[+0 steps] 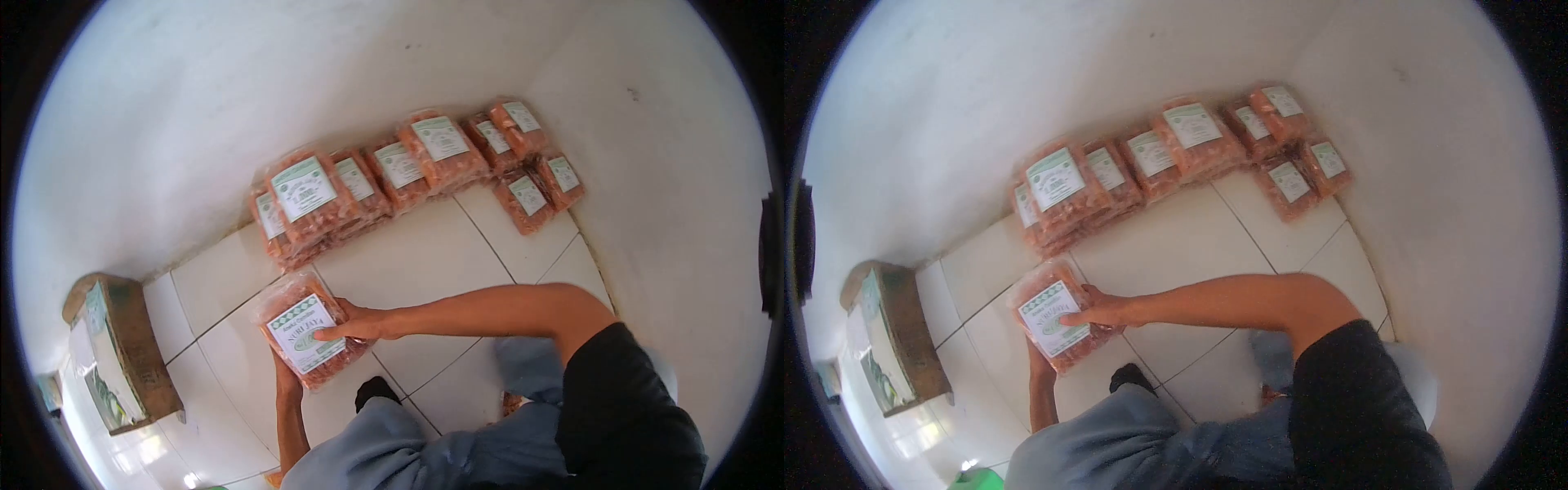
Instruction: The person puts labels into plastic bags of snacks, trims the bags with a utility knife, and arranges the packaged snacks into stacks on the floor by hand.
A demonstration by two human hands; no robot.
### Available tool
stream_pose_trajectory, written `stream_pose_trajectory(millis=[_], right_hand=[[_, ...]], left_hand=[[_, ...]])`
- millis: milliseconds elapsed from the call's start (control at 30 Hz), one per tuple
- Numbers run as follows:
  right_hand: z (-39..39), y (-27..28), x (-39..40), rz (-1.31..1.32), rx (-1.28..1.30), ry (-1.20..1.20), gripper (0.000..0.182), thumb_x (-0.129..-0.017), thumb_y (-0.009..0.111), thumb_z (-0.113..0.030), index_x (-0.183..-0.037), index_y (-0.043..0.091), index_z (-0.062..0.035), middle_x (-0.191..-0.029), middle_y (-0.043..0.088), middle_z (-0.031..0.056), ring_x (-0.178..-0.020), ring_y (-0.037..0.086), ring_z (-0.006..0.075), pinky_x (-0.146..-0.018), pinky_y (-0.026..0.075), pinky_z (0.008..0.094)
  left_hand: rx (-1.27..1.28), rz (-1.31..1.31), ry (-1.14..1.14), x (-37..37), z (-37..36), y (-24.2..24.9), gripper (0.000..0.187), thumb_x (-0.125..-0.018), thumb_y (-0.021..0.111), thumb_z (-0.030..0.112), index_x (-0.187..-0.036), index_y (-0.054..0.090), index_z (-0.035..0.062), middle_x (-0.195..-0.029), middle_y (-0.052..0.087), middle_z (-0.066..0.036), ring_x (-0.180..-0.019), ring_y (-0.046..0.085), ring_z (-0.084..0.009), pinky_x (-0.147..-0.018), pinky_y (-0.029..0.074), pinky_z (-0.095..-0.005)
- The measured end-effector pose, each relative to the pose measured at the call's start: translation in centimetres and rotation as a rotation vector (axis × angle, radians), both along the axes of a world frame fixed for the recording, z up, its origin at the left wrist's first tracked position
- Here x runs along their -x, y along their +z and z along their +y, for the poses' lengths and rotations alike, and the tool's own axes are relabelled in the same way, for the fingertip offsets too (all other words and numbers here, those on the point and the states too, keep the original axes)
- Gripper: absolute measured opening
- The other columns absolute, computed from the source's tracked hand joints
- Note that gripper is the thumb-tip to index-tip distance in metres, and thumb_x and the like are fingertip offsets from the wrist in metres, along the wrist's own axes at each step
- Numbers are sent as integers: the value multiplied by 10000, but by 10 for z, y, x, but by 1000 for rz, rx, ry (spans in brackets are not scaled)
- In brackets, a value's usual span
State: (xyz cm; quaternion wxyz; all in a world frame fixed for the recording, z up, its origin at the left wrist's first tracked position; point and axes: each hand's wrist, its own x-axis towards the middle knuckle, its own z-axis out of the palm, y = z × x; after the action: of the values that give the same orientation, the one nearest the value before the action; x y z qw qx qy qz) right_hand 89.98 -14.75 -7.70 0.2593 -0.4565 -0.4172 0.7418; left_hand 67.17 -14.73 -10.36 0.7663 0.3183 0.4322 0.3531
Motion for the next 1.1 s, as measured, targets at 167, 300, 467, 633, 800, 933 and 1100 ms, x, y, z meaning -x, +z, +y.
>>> stream_pose_trajectory(millis=[167, 300, 467, 633, 800, 933, 1100], right_hand=[[-28, 24, -113, -76, 189, -35, 685, -852, 721, -292, -1372, 370, -16, -1304, 536, 103, -1210, 498, 184, -1016, 419, 332], [-65, 57, -191, 73, 142, -131, 636, -865, 711, -271, -1366, 391, -45, -1301, 544, 102, -1197, 515, 181, -1010, 433, 333], [-116, 68, -247, 147, 138, -412, 624, -869, 708, -262, -1366, 397, -47, -1297, 549, 103, -1178, 537, 198, -1008, 442, 329], [-153, 36, -312, 388, 216, -612, 590, -897, 668, -213, -1391, 388, -52, -1305, 545, 104, -1218, 514, 215, -1059, 411, 348], [-161, 32, -352, 409, 129, -609, 718, -876, 681, -172, -1453, 271, -58, -1346, 505, 116, -1258, 479, 229, -1096, 373, 356], [-159, 30, -366, 325, 92, -746, 886, -820, 714, -143, -1488, 136, -71, -1356, 477, 130, -1280, 456, 255, -1110, 353, 372], [-151, 21, -396, 406, 48, -676, 915, -760, 721, -91, -1481, 158, -86, -1340, 493, 138, -1258, 480, 249, -1072, 397, 381]], left_hand=[[261, 158, -496, -84, -10, 19, 830, -898, 96, 752, -1476, 284, 187, -1474, 364, -80, -1334, 358, -240, -1075, 321, -511], [500, 224, -874, -159, 0, 49, 977, -775, 197, 880, -1482, 246, 207, -1505, 265, -103, -1333, 345, -345, -1043, 371, -562], [492, 391, -1067, -258, 4, 53, 821, -906, 100, 730, -1486, 122, 149, -1418, 360, -145, -1265, 431, -328, -1016, 418, -503], [348, 493, -975, -332, -13, 43, 1033, -796, 209, 864, -1470, 71, 93, -1404, 358, -160, -1254, 438, -326, -1009, 417, -475], [310, 443, -722, -382, -31, 33, 962, -886, 330, 741, -1433, -137, 102, -1402, 356, -204, -1230, 448, -314, -1009, 375, -451], [317, 419, -611, -388, -37, 1, 1012, -865, 432, 717, -1425, -150, 107, -1437, 293, -199, -1303, 364, -336, -1028, 336, -528], [386, 585, -611, -402, -35, 39, 1187, -748, 600, 737, -1433, -137, 108, -1458, 241, -231, -1334, 291, -416, -1014, 257, -690]])
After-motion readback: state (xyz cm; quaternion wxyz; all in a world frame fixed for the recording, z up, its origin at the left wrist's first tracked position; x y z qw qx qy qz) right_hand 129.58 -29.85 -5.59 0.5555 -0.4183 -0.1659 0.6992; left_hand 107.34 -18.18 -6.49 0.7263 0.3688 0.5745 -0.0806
